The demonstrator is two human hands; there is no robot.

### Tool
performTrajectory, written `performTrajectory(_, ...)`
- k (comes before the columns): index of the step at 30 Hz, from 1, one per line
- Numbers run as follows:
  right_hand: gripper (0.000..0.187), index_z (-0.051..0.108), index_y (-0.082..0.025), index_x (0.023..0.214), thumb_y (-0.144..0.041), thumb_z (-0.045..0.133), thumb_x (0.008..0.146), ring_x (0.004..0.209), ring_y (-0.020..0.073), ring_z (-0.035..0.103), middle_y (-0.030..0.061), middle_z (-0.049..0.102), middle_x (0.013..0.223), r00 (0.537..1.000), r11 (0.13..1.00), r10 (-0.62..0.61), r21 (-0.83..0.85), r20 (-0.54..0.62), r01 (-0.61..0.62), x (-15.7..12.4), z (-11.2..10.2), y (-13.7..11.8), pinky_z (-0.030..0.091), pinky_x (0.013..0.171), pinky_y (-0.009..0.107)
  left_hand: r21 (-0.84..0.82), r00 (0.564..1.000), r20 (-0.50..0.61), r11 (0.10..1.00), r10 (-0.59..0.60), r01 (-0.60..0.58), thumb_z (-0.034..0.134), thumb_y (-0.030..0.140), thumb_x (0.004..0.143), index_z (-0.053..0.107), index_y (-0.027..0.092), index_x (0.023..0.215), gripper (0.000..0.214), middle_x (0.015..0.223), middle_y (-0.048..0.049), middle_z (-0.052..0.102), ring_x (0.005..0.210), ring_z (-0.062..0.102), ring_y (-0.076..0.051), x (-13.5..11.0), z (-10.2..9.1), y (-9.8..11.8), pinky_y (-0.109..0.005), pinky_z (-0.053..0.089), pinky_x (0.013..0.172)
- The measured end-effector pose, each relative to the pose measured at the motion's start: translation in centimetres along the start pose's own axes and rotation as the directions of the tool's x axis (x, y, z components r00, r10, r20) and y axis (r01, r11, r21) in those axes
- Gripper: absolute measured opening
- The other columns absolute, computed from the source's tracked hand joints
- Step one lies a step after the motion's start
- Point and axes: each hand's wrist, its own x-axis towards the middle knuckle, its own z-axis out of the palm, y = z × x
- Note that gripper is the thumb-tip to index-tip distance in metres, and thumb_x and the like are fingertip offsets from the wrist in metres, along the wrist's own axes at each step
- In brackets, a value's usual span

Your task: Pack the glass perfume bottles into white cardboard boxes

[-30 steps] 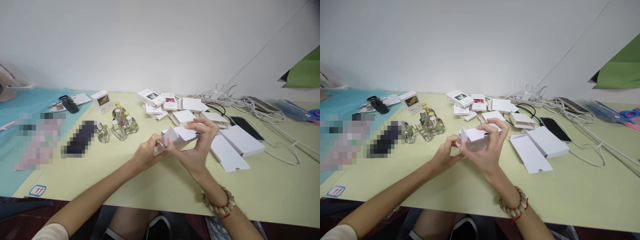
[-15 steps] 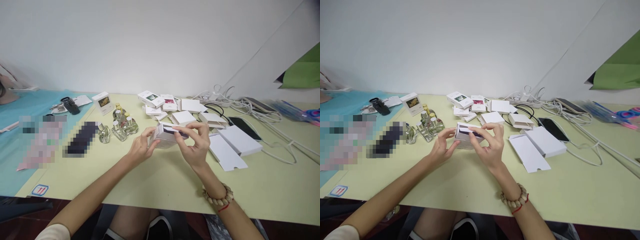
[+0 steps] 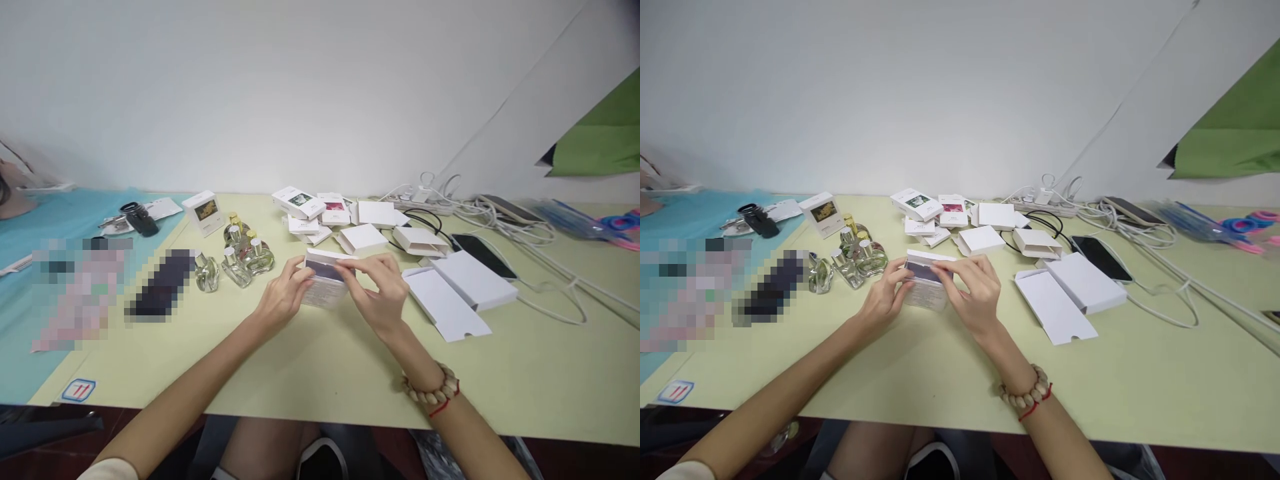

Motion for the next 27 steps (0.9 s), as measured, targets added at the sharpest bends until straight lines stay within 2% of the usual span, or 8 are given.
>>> performTrajectory(4,0.014,0.066,-0.024,0.083,-0.014,0.065,0.074,0.059,0.0129,0.050,-0.0005,0.068,0.070,0.998,0.998,0.059,0.017,-0.035,-0.058,-0.11,0.11,0.22,0.043,0.057,0.028,0.048,0.998,0.054,0.999,-0.027,0.024,0.034,0.021,0.090,0.044,0.024,0.101,0.015,0.115,-0.0076,0.047,0.091,0.057,-0.013,0.19,-0.29,0.54,-0.020,0.046,0.065)
performTrajectory(10,0.012,0.066,-0.025,0.082,-0.015,0.063,0.075,0.057,0.0127,0.048,-0.0007,0.067,0.069,0.995,0.994,0.099,0.056,-0.020,-0.098,-0.17,0.35,0.11,0.042,0.055,0.028,0.027,0.995,0.065,0.997,-0.074,0.072,0.032,0.022,0.091,0.046,0.022,0.097,0.015,0.114,-0.0074,0.047,0.091,0.057,-0.012,0.13,-0.18,0.59,-0.020,0.045,0.065)
performTrajectory(13,0.009,0.066,-0.024,0.081,-0.018,0.062,0.076,0.058,0.0132,0.048,-0.0001,0.067,0.070,0.985,0.982,0.169,0.083,0.020,-0.170,-0.08,0.39,-0.01,0.042,0.055,0.028,0.023,0.989,0.086,0.993,-0.119,0.117,0.032,0.024,0.091,0.046,0.021,0.097,0.015,0.114,-0.0072,0.047,0.095,0.056,-0.014,0.15,-0.25,0.62,-0.021,0.046,0.068)
performTrajectory(19,0.008,0.065,-0.023,0.083,-0.024,0.062,0.077,0.058,0.0132,0.048,-0.0004,0.065,0.067,0.937,0.928,0.323,0.150,0.133,-0.341,0.09,0.35,-0.07,0.040,0.053,0.028,0.034,0.973,0.134,0.982,-0.187,0.184,0.030,0.027,0.092,0.048,0.020,0.091,0.019,0.116,-0.0075,0.047,0.096,0.056,-0.016,0.28,-0.34,0.74,-0.024,0.047,0.072)
performTrajectory(27,0.006,0.065,-0.022,0.082,-0.024,0.062,0.077,0.061,0.0132,0.051,0.0008,0.066,0.072,0.936,0.919,0.326,0.186,0.134,-0.347,-0.26,0.59,0.14,0.040,0.051,0.027,-0.004,0.970,0.139,0.979,-0.200,0.202,0.031,0.027,0.091,0.050,0.019,0.086,0.022,0.113,-0.0070,0.047,0.091,0.056,-0.014,0.43,-0.40,0.59,-0.023,0.046,0.071)
